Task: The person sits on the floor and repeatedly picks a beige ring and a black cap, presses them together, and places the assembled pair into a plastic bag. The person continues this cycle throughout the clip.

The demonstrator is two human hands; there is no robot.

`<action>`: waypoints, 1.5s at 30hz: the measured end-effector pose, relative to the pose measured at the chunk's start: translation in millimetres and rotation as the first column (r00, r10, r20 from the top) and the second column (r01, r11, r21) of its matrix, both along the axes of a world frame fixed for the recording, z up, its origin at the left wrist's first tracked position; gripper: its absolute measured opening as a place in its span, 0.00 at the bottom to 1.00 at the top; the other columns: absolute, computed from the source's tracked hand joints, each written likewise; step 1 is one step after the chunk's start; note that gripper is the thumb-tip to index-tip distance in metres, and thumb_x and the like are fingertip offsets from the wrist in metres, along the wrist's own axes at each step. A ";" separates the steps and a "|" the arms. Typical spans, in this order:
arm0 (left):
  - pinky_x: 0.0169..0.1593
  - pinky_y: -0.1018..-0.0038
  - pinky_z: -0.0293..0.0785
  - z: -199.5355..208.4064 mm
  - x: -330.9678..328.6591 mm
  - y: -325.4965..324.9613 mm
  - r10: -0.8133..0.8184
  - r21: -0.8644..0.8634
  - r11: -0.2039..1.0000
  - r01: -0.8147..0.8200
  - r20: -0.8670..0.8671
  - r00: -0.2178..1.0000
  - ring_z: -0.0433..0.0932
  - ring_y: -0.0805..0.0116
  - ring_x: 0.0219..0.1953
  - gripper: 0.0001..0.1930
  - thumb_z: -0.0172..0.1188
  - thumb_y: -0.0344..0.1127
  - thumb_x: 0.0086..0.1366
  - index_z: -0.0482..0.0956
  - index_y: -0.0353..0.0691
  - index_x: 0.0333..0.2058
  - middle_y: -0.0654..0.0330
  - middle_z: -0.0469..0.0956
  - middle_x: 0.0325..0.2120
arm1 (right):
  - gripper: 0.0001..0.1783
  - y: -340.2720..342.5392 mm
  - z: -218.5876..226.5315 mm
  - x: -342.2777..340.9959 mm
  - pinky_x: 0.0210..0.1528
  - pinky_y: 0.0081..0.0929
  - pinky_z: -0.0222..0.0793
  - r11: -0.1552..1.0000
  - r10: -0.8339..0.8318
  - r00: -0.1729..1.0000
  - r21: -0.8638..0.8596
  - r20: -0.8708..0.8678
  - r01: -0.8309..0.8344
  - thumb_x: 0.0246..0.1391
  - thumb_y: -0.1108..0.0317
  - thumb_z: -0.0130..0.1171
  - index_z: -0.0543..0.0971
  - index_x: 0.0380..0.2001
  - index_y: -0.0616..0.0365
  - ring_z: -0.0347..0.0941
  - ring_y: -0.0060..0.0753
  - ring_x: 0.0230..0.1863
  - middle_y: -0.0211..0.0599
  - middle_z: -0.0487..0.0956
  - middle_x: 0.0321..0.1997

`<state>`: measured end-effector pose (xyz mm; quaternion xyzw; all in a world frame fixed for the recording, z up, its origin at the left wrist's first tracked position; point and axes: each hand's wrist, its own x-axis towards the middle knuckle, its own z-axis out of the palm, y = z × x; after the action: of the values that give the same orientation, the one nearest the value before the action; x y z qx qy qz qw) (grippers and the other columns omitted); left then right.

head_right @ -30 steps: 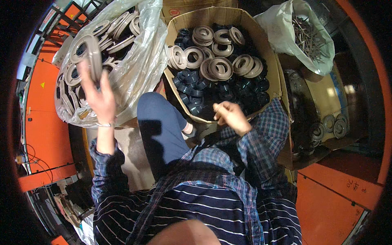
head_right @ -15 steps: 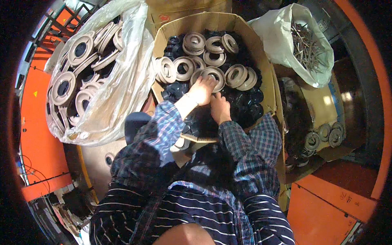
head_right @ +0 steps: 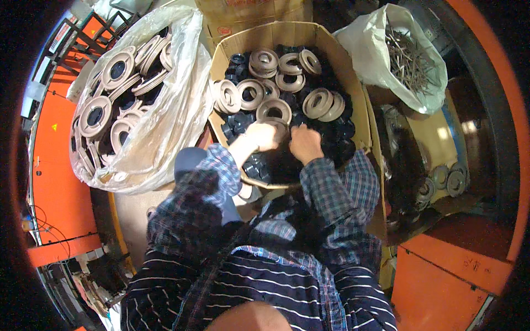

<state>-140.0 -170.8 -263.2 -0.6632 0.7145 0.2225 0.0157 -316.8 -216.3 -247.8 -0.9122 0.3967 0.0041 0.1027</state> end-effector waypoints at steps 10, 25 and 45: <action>0.36 0.68 0.83 131.8 -19.1 135.2 0.184 0.369 0.879 -0.301 -0.847 -0.499 0.82 0.66 0.27 0.15 0.53 0.43 0.73 0.74 0.36 0.48 0.58 0.81 0.29 | 0.15 78.3 116.9 -89.9 0.43 0.25 0.73 0.857 -0.406 0.595 0.515 0.694 -0.016 0.64 0.66 0.56 0.77 0.46 0.68 0.77 0.25 0.39 0.36 0.82 0.40; 0.47 0.76 0.76 103.9 -95.3 210.9 0.421 0.617 0.687 -0.384 -0.768 -0.482 0.79 0.73 0.42 0.19 0.48 0.46 0.76 0.75 0.39 0.55 0.62 0.79 0.45 | 0.11 178.5 96.5 -83.9 0.40 0.39 0.76 0.988 -0.029 0.742 0.130 0.669 -0.079 0.57 0.75 0.60 0.77 0.43 0.63 0.78 0.55 0.37 0.49 0.77 0.37; 0.45 0.75 0.77 128.4 -101.0 222.5 0.368 0.292 0.751 -0.592 -0.930 0.008 0.79 0.74 0.43 0.20 0.57 0.30 0.70 0.70 0.31 0.59 0.59 0.80 0.45 | 0.40 165.4 112.8 -76.3 0.36 0.28 0.78 0.919 -0.218 0.758 0.391 0.615 -0.053 0.40 0.54 0.75 0.73 0.54 0.64 0.81 0.35 0.30 0.45 0.81 0.33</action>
<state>-241.0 51.7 -134.8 -0.5749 0.3069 0.5058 -0.5652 -393.1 -50.9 -135.1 -0.7998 0.3686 -0.2376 0.4099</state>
